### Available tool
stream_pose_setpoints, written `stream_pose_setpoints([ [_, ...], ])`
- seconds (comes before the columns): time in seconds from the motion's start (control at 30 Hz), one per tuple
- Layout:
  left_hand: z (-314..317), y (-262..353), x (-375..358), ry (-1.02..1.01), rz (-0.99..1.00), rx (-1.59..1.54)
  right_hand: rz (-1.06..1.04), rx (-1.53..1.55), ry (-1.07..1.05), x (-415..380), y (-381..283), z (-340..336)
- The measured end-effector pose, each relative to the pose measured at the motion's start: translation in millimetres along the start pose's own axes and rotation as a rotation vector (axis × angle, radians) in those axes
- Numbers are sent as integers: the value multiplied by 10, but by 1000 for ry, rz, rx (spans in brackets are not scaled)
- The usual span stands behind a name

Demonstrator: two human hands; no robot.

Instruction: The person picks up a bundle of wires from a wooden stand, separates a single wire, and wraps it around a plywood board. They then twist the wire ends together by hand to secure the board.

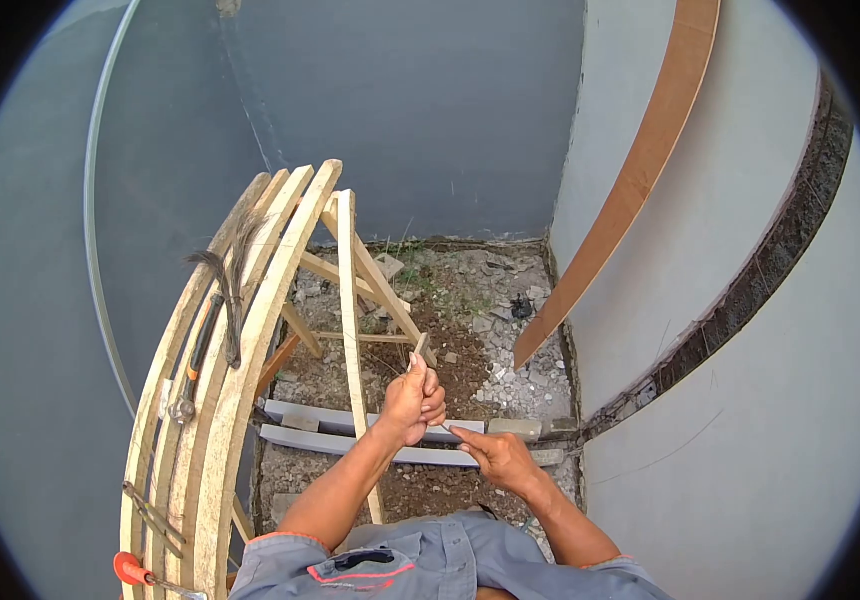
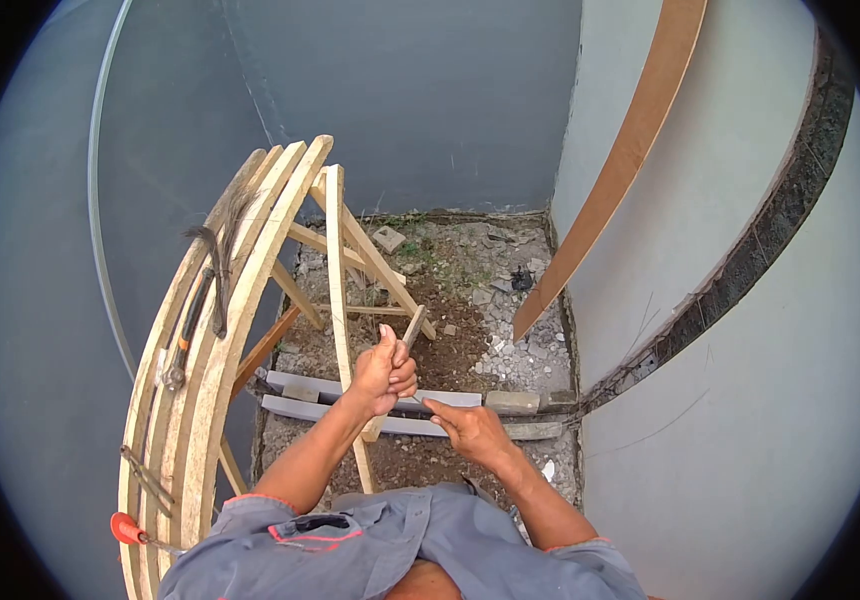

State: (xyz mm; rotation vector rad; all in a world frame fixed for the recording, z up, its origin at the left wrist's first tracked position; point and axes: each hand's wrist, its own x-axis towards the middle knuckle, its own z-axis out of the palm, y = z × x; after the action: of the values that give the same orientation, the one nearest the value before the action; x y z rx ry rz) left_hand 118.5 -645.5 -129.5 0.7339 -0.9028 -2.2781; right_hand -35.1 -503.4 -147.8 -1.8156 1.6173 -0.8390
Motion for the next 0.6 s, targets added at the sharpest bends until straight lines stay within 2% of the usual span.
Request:
stream_pose_setpoints([
  [0.07,-101,-46,-9,52,-55,-37,-119,9,152,-94,141,241],
  [0.13,-115,-130,-48,95,-84,-39,-111,98,201,-183,208,445],
  [0.2,-124,-309,3,248,-102,-2,-82,28,287,-174,272,623],
  [0.27,-203,-577,135,590,146,-97,285,90,231,-298,277,819],
  [0.3,-280,-644,84,665,261,-56,327,133,188,-413,315,970],
  [0.33,-286,-691,203,681,400,-26,331,115,198,-449,450,966],
  [0.43,-580,-786,246,694,544,129,369,94,180,-780,618,1092],
  [0.53,-694,-739,262,658,422,53,353,124,223,-1000,809,1088],
  [0.6,-766,-680,258,567,356,168,496,186,188,-1038,747,866],
])
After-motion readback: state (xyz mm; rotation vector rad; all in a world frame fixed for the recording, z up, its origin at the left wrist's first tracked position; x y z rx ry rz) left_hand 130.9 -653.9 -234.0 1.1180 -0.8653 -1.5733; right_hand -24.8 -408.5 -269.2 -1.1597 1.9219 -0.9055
